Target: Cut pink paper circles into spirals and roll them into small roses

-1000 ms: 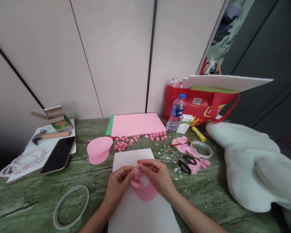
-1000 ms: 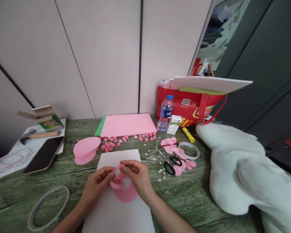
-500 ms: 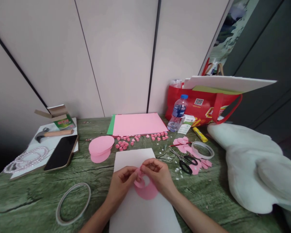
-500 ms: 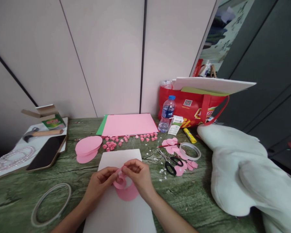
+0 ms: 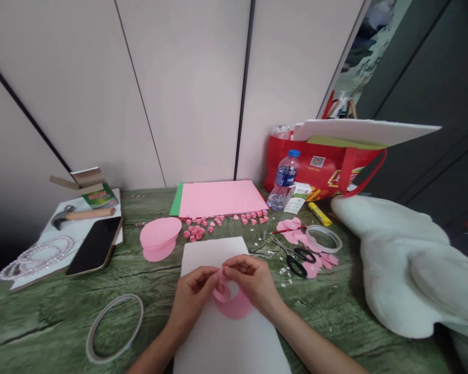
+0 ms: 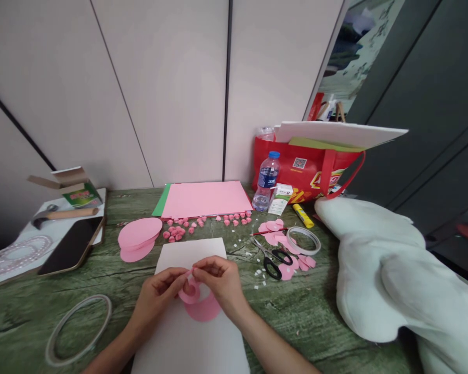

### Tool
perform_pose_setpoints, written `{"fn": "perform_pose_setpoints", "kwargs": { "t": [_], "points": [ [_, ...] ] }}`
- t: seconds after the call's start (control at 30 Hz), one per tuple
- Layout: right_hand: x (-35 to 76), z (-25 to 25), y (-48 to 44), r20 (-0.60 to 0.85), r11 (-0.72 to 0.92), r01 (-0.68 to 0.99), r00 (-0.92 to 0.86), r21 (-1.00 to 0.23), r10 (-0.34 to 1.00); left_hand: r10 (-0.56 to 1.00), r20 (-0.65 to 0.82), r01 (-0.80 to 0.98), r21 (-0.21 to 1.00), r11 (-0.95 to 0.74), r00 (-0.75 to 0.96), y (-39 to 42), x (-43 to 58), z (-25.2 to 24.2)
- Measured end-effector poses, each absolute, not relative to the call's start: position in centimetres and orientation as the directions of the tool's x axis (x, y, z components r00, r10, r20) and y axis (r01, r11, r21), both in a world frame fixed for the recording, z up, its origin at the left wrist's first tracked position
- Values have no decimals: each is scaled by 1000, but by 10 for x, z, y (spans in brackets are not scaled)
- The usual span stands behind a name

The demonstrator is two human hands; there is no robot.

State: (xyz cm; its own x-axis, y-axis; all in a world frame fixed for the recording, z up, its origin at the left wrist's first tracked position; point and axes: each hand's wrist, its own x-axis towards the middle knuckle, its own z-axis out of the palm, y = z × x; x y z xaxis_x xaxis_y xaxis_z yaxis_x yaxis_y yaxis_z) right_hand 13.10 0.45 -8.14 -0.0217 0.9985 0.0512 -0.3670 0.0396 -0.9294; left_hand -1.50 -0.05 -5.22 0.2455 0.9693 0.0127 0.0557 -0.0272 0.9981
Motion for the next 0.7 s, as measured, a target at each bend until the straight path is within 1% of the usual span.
{"fn": "perform_pose_setpoints", "kwargs": {
  "t": [0.13, 0.23, 0.4, 0.53, 0.7],
  "points": [
    [130, -81, 3, 64, 37, -414, -53, -909, 997, 960, 22, 42, 998, -36, 278, -1, -14, -54],
    [129, -81, 3, 76, 54, -402, -40, -914, 996, 960, 34, 37, 998, -46, 279, -1, -15, -54],
    [129, -83, 4, 89, 67, -361, -44, -930, 995, 972, 55, 44, 997, -67, 230, 1, -15, -51],
    [130, -85, 6, 111, 86, -342, -54, -936, 992, 978, 49, 36, 998, -57, 201, 1, -15, -52],
    [131, -86, 6, 104, 81, -332, -52, -940, 993, 978, 39, 29, 999, -46, 205, 1, -15, -53]
  ]
}}
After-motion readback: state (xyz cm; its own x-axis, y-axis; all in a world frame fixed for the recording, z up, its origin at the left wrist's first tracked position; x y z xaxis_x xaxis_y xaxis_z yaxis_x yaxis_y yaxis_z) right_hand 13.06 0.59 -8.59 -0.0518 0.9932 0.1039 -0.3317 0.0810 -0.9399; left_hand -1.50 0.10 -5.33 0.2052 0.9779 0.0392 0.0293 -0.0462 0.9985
